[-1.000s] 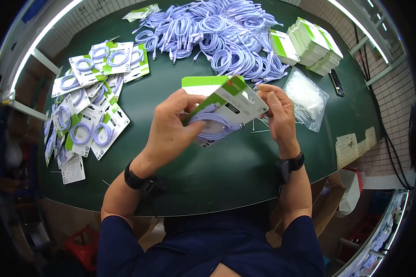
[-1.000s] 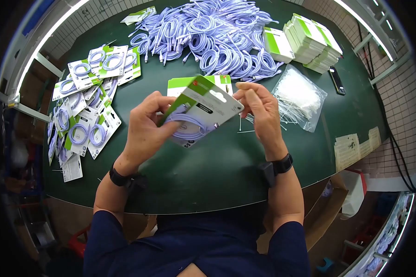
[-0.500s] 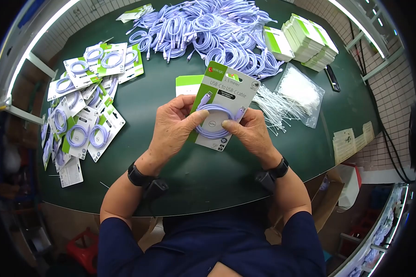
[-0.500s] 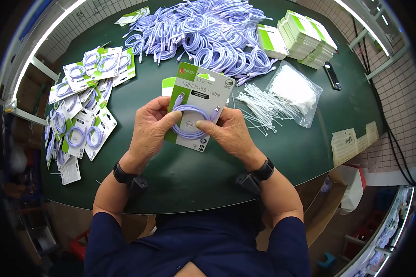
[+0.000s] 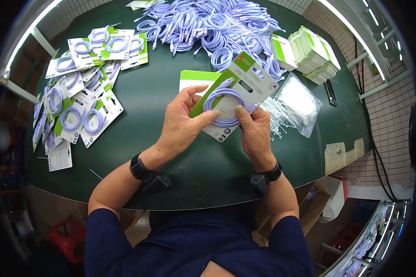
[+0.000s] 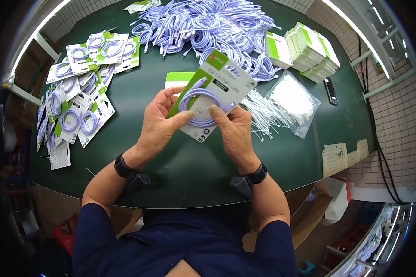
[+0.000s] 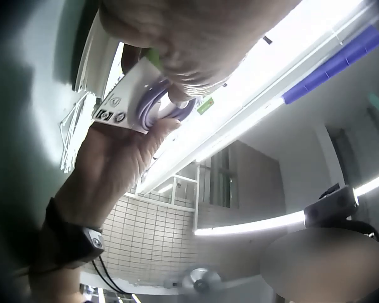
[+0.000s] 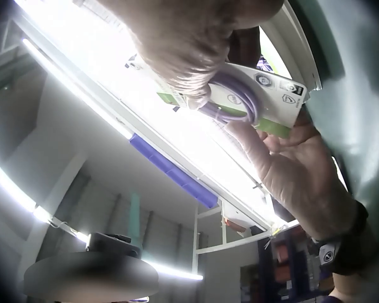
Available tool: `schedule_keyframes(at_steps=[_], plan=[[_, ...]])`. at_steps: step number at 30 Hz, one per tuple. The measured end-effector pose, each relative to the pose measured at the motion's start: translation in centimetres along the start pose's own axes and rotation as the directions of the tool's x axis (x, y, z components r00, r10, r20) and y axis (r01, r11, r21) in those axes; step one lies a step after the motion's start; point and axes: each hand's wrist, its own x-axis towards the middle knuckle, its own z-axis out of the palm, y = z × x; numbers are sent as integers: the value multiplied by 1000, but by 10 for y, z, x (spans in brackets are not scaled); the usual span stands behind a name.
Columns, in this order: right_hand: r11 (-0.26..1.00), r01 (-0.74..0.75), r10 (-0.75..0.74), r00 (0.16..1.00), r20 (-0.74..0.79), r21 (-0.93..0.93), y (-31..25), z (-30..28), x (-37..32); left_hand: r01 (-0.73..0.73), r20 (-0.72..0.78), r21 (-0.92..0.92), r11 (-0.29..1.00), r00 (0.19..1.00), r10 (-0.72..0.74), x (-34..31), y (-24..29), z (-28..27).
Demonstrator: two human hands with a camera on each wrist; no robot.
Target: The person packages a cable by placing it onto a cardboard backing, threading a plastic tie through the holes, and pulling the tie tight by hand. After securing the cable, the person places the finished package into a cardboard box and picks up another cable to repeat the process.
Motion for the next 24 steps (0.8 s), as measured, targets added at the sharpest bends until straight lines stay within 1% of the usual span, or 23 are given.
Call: schedule_keyframes(at_steps=[1, 2, 3, 5, 6, 7, 9, 10, 11, 13, 14, 15, 17, 18, 19, 21, 22, 23, 24], plan=[[994, 35, -29, 998, -59, 103, 2, 1, 0, 21, -26, -63, 998, 999, -23, -4, -1, 4], [995, 41, -37, 998, -48, 94, 2, 3, -1, 39, -51, -128, 991, 998, -46, -7, -3, 6], [986, 33, -24, 998, -63, 161, 3, 8, -4, 25, -55, -135, 991, 998, -33, -9, -5, 8], [955, 13, 13, 996, -87, 297, 6, 15, -8, 63, -14, -197, 978, 998, -67, -15, -12, 9], [956, 11, 12, 997, -75, 294, 7, 13, -7, 85, 7, -224, 971, 996, -85, -17, -13, 8], [975, -25, 32, 999, -28, 222, 8, 7, -5, 75, 0, -226, 971, 997, -77, -16, -12, 6], [994, -81, 77, 995, 56, 72, 9, -5, -1, 90, 19, -119, 989, 996, -89, -10, -4, -1], [996, 17, -16, 1000, -16, 91, 7, -9, 4, 98, 28, -65, 993, 995, -96, -7, 0, -5], [988, 117, -107, 990, -92, 104, 4, -14, 11, 92, 26, -65, 994, 996, -91, -2, 6, -9], [962, 220, -192, 965, -177, 159, -21, -31, 22, 1, 35, 63, 998, 999, -4, 12, 21, -20], [962, 223, -195, 965, -173, 158, -28, -42, 23, -45, 41, 126, 991, 998, 40, 14, 28, -23], [964, 244, -223, 960, -171, 110, -33, -55, 23, -48, 38, 125, 991, 998, 43, 13, 35, -24], [959, 283, -276, 945, -175, 17, -38, -69, 21, -75, 57, 281, 957, 996, 61, 9, 51, -25], [959, 282, -274, 945, -181, 18, -37, -68, 19, -86, 70, 357, 930, 995, 66, 8, 53, -25], [966, 258, -257, 962, -87, -6, -36, -64, 18, -81, 74, 359, 930, 996, 58, 7, 51, -24], [975, 215, -209, 973, 94, -59, -34, -53, 16, -142, 96, 345, 928, 989, 116, 3, 44, -20], [976, 210, -205, 975, 81, -55, -33, -45, 13, -170, 107, 338, 926, 984, 141, 2, 40, -18], [982, 172, -162, 979, 124, -75, -33, -31, 10, -158, 114, 343, 926, 985, 126, 1, 35, -16], [987, 134, -118, 979, 164, -93, -34, -19, 7, -146, 94, 279, 949, 988, 125, 1, 29, -14]])
